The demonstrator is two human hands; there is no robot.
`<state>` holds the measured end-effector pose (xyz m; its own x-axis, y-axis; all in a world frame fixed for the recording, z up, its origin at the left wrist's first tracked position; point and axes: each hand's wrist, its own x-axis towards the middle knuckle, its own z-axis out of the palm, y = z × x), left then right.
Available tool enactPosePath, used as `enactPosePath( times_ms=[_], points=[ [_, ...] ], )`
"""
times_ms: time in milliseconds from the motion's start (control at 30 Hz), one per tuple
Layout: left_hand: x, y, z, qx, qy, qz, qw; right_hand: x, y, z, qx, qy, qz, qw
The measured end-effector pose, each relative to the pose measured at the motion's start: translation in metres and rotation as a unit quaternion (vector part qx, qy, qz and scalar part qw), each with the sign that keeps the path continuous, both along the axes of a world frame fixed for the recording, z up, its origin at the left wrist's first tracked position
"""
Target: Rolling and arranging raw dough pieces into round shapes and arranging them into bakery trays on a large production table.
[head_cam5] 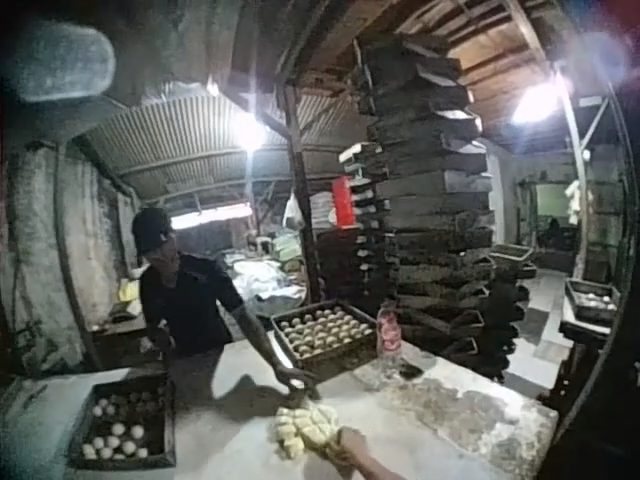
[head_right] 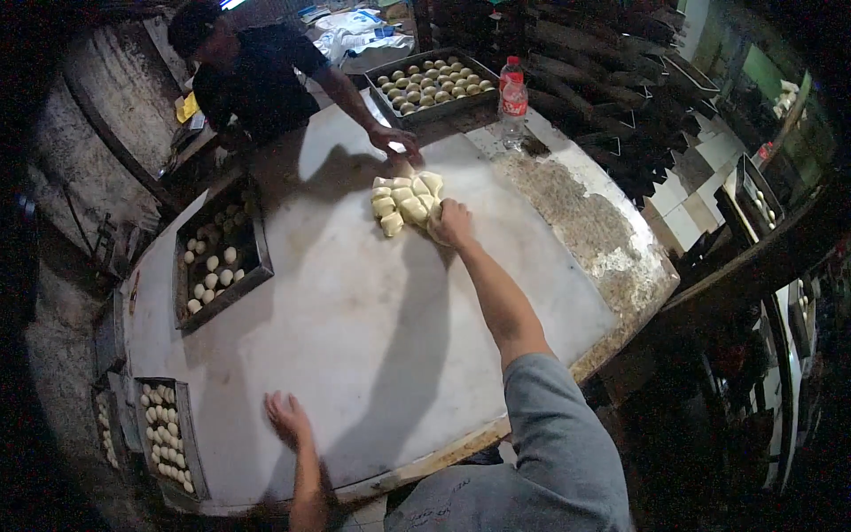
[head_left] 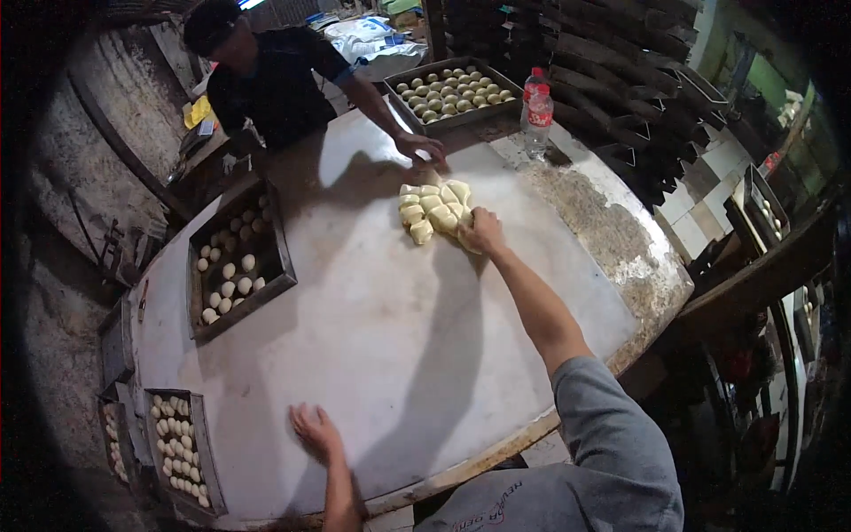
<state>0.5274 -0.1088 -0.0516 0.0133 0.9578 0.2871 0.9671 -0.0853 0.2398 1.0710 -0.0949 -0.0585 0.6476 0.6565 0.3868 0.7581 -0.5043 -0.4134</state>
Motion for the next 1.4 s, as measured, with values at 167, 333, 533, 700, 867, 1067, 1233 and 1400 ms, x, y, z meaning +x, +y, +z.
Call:
enactPosePath(
  times_ms=[167,333,533,700,867,1067,1233,1400],
  points=[
    [0.139,0.016,-0.002,-0.094,-0.089,-0.125,0.984,-0.025,-0.119,-0.023,0.099,0.182,0.025,0.978],
    [0.311,0.128,-0.003,-0.167,-0.123,-0.083,0.975,-0.174,-0.312,0.039,0.015,0.627,-0.055,0.777],
    [0.408,0.134,-0.001,-0.141,-0.403,-0.15,0.892,-0.235,-0.447,0.105,0.259,0.673,-0.07,0.69],
    [0.259,0.059,-0.029,-0.242,-0.421,-0.192,0.853,-0.233,-0.363,0.053,0.121,0.566,-0.001,0.816],
    [-0.029,-0.045,0.024,-0.257,-0.675,0.005,0.692,-0.294,-0.251,0.063,0.058,0.444,0.142,0.883],
    [-0.241,-0.08,0.011,-0.024,0.143,-0.276,0.95,-0.296,-0.229,0.025,-0.202,0.009,0.401,0.894],
    [-0.143,0.011,0.018,0.008,-0.125,-0.196,0.972,-0.302,-0.101,0.009,-0.032,0.01,0.112,0.993],
    [-0.068,-0.033,0.032,-0.043,-0.09,-0.125,0.987,-0.405,-0.102,0.012,0.018,0.054,0.146,0.988]
  ],
)
